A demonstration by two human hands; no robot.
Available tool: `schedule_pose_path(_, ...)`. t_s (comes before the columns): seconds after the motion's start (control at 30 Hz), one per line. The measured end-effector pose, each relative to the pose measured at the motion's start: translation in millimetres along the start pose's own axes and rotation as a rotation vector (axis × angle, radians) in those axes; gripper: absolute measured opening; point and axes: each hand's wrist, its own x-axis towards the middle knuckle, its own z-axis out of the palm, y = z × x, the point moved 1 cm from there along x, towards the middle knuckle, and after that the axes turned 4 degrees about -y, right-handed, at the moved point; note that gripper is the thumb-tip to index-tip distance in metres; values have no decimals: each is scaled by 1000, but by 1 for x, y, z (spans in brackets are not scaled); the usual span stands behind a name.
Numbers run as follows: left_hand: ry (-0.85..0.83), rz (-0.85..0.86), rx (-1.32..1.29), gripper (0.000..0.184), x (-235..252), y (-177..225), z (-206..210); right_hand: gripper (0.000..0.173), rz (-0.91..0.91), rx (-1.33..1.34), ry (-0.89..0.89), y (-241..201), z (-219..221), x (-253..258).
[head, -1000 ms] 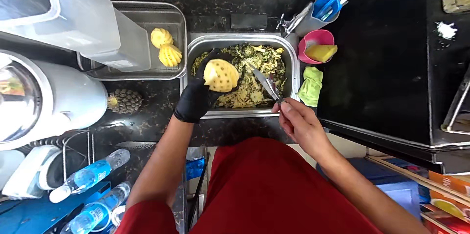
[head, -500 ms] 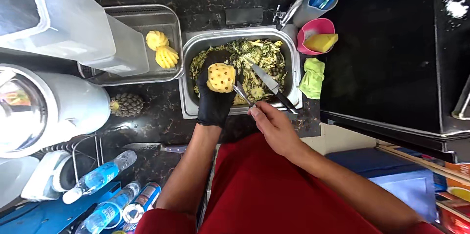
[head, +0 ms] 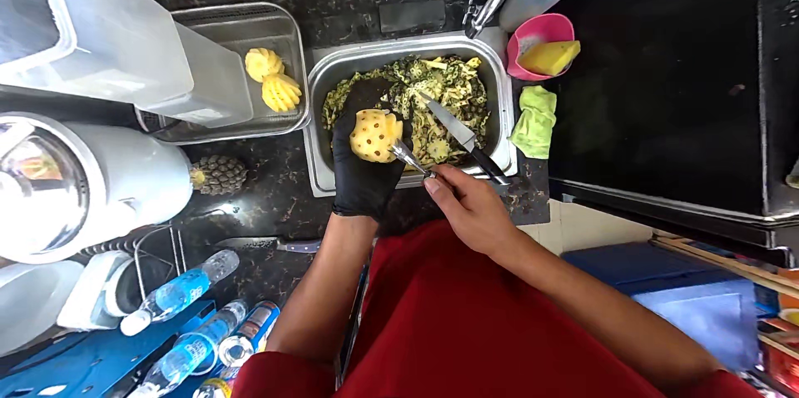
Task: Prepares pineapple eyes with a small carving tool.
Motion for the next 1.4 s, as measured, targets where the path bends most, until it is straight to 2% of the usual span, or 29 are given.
schedule_pose_path(0.17, -16, -55, 2, 49, -3, 5, 1, 38, -92, -64, -1, 3, -5, 0)
schedule_pose_path(0.47, -5, -65, -45, 48, -11, -1, 10, 33, -134, 198, -8, 5, 10, -1)
schedule_pose_path(0.57, -18, 20, -59, 45, -13, -7, 9, 32, -106, 286, -28, 1, 15, 0)
schedule_pose_path(0.7, -38, 146, -19, 31, -20, -13, 11, 32, -53, 336, -33, -9, 17, -2)
schedule_pose_path(0.83, 53, 211, 121, 26, -29, -13, 29, 33, -24, 323, -47, -15, 14, -3)
schedule_pose_path(0.93, -58, 268, 74, 23, -18, -11, 7, 35, 4, 303, -71, -11, 10, -8)
schedule_pose_path(1.03, -12, 296, 125, 22, -23, -14, 16, 35, 21, 346, -73, -14, 10, -9)
schedule_pose_path(1.07, -49, 323, 114, 21, -22, -18, 12, 35, 30, 370, -73, -17, 11, -9)
schedule_pose_path(1.2, -265, 397, 76, 58, -9, -29, -23, 38, 129, 413, -111, -32, 7, -13)
schedule_pose_path(1.3, -316, 498, 118, 65, -3, -24, -29, 39, 176, 409, -150, -37, 3, -19)
schedule_pose_path(1.4, -358, 518, 161, 65, -1, -25, -31, 39, 163, 403, -120, -35, 5, -18)
